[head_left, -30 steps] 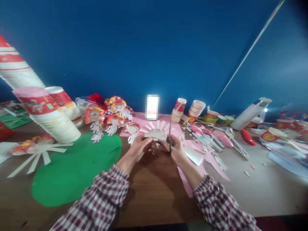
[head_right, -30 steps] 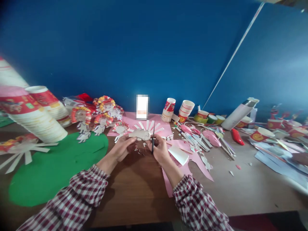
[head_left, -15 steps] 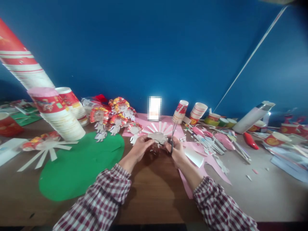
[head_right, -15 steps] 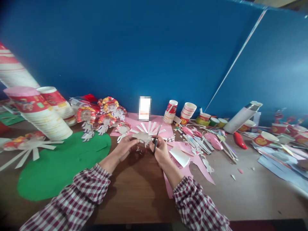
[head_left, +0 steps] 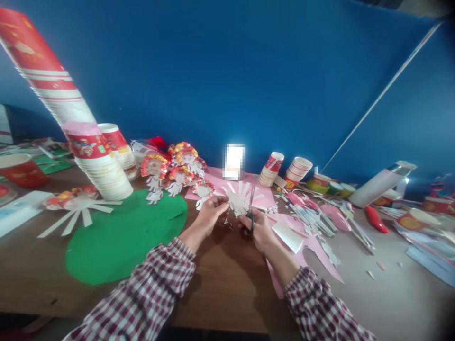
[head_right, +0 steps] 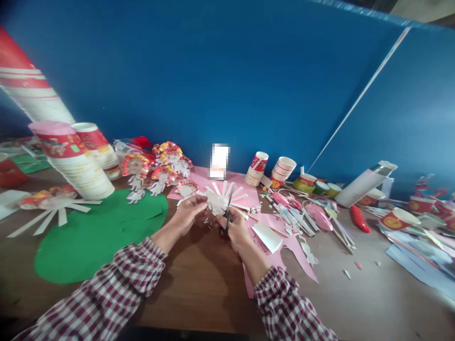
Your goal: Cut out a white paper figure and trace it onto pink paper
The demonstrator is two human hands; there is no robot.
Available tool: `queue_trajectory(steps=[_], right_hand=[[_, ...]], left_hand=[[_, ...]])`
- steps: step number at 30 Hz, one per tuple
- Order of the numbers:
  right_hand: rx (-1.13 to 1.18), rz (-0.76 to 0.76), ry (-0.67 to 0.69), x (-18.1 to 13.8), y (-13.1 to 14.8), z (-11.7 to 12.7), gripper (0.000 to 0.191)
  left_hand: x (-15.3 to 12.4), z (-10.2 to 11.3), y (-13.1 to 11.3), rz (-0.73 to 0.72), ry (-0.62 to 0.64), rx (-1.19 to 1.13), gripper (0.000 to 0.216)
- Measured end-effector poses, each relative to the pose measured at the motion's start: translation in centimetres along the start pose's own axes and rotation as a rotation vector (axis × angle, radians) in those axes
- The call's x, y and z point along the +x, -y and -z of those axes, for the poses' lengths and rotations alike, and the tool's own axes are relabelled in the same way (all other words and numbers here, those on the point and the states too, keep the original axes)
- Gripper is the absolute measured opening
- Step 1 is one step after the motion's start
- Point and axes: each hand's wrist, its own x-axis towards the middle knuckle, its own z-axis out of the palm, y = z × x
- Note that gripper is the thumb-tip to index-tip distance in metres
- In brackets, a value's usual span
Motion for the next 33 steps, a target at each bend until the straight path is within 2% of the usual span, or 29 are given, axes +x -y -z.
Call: queue_trajectory(steps=[9,33], right_hand=[[0.003,-0.045,0.010,-0.28,0.49,-0.55,0.035],[-0.040,-0.030,0.048,-0.26,0.17,-0.39,0.032]], left_hand=[[-0.18,-0.12,-0.09,0.009,0.012,0.000,0.032],[-0.15,-0.14,-0.18,0.010,0.040,-0.017,0.029]])
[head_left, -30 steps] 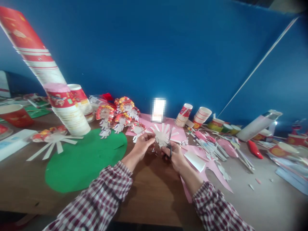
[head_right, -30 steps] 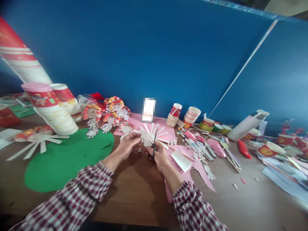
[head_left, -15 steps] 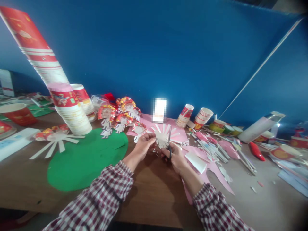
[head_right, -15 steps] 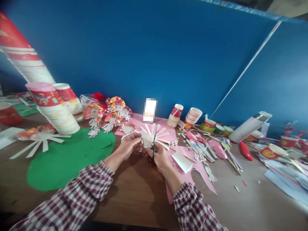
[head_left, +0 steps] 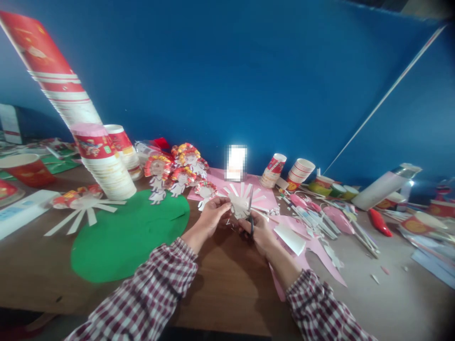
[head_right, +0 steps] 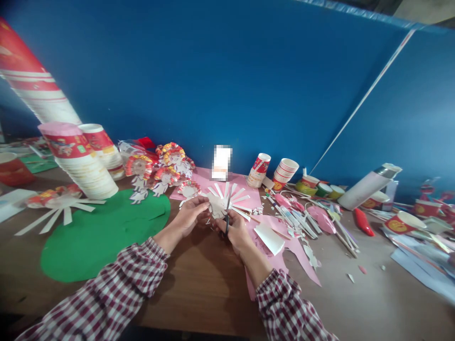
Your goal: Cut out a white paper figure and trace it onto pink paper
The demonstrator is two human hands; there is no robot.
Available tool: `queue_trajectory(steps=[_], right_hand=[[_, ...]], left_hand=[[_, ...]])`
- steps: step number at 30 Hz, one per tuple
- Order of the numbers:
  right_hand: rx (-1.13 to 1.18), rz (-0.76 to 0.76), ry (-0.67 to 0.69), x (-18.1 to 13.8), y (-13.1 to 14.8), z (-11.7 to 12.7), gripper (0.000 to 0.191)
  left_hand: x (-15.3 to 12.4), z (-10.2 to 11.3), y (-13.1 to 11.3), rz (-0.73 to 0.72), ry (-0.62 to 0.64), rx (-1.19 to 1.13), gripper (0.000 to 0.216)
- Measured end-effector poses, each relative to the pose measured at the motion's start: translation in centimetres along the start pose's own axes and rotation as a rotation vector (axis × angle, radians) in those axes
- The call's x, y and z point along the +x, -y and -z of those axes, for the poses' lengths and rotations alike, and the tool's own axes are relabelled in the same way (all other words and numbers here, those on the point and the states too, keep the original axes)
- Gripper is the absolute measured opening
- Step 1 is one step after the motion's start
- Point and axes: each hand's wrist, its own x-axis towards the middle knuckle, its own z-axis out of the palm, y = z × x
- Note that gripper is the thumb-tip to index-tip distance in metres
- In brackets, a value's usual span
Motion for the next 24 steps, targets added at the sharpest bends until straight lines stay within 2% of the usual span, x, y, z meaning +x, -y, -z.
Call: queue_trajectory(steps=[8,12,15,19,24], right_hand=[[-0.007,0.039,-0.008,0.1,-0.1,-0.1,0.035],[-0.088,0.098,-0.049,0.2,-0.4,0.2,0.035],[-0.143,0.133,-0.032,0.1,-0.5,0.4,0.035],[-0.234,0.149,0.102,-0.7,0.2,0.4,0.033],[-0.310,0.032,0.325,-1.5,0.8,-0.2,0.030]], left_hand=[[0.0,0.0,0.0,-0.003,-0.023,-0.019,0.026],[0.4,0.3,-0.4,-0.045,-0.114,-0.084,0.023],[0.7,0.7,-1.0,-0.062,-0.193,-0.152,0.024],[1.0,1.3,-1.7,-0.068,-0.256,-0.227,0.025],[1.0,1.7,-2.1,-0.095,-0.287,-0.243,0.020]])
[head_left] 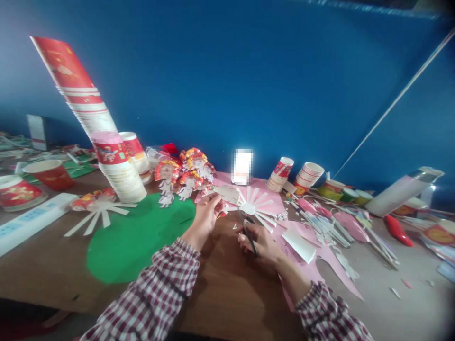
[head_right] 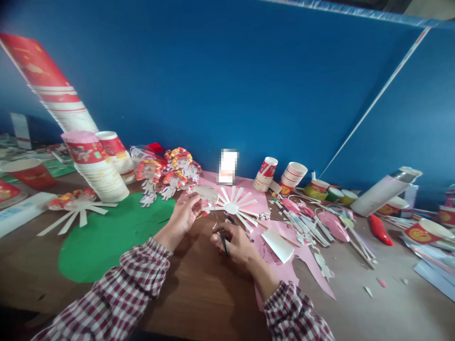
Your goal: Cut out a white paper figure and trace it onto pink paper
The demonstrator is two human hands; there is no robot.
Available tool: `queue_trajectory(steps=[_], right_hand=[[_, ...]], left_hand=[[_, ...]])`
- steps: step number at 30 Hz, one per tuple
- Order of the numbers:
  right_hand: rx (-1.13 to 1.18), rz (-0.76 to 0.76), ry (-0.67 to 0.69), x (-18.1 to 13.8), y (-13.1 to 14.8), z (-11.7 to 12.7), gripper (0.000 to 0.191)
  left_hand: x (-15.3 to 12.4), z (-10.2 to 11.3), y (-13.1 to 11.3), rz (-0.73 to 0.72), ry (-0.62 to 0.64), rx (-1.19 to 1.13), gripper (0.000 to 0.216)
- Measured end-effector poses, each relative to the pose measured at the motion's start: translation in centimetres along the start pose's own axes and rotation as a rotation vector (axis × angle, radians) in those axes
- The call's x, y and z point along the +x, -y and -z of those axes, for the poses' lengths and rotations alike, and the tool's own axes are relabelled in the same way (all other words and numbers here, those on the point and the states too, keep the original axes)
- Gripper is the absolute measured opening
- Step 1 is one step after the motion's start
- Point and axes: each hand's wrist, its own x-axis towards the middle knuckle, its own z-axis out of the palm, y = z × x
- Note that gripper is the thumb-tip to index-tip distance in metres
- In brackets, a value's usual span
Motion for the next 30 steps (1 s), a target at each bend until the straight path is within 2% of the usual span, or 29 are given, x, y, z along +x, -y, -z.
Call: queue_trajectory(steps=[7,12,20,24,30], right_hand=[[-0.118,-0.026,0.046,0.2,0.2,-0.1,0.022],[-0.071,-0.059,0.054,0.3,0.2,0.0,0.023],[-0.026,-0.109,-0.013,0.5,0.5,0.0,0.029],[-0.041,-0.093,-0.049,0.6,0.2,0.2,0.030],[-0.026,-0.066,-0.033,0.6,-0.3,0.5,0.033]], left_hand=[[-0.1,-0.1,0.0,-0.015,0.012,-0.043,0.024],[-0.3,-0.2,-0.1,-0.010,0.048,-0.056,0.024],[-1.1,-0.7,0.8,0.037,0.133,-0.016,0.021],[-1.5,-0.8,1.2,0.062,0.142,-0.008,0.021],[-2.2,-1.3,1.6,0.086,0.136,0.043,0.022]])
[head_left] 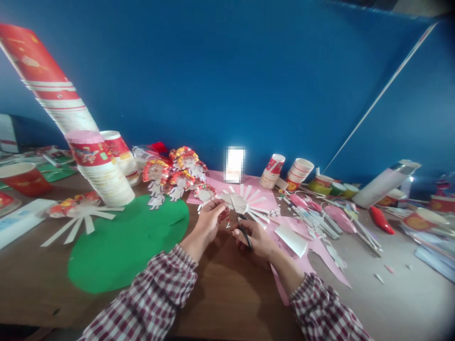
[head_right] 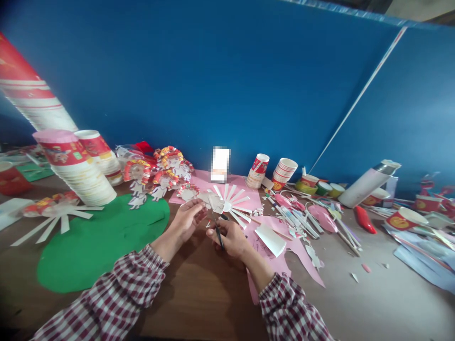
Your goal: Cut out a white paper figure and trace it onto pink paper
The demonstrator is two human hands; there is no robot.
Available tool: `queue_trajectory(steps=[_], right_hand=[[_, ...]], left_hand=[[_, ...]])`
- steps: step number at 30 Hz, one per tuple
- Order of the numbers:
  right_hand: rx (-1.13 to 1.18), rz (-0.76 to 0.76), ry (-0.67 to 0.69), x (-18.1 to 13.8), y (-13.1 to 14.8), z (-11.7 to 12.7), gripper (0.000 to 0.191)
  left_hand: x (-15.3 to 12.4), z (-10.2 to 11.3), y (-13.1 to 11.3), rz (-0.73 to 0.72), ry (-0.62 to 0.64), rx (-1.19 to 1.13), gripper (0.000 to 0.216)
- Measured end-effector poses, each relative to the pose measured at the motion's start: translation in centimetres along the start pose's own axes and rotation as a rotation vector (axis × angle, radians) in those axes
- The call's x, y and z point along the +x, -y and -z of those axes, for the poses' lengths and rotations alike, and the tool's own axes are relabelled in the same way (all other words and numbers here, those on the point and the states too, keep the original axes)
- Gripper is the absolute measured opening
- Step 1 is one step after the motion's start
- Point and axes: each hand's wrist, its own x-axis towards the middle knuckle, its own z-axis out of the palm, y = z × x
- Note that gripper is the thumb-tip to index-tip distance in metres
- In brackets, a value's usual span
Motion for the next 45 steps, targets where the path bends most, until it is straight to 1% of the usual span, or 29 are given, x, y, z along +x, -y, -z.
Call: queue_trajectory(steps=[3,6,10,25,37,45], right_hand=[[-0.031,0.013,0.000,0.04,-0.11,0.07,0.034],[-0.076,0.024,-0.037,0.05,-0.30,0.07,0.033],[-0.121,0.027,-0.053,0.01,-0.55,0.04,0.031],[-0.047,0.022,-0.048,0.10,-0.38,0.37,0.030],[-0.106,0.031,-0.065,0.03,-0.29,0.51,0.027],[-0.070,0.050,-0.060,0.12,-0.56,0.36,0.030]], left_hand=[[-0.21,-0.19,0.28,0.023,-0.005,0.018,0.022],[-0.28,-0.27,0.41,0.046,-0.010,0.017,0.022],[-0.27,-0.22,0.39,0.040,-0.002,0.004,0.021],[-0.28,-0.03,0.36,0.039,0.023,0.011,0.019],[-0.23,0.03,0.48,0.050,0.026,0.045,0.020],[-0.20,-0.03,0.48,0.050,0.016,0.036,0.022]])
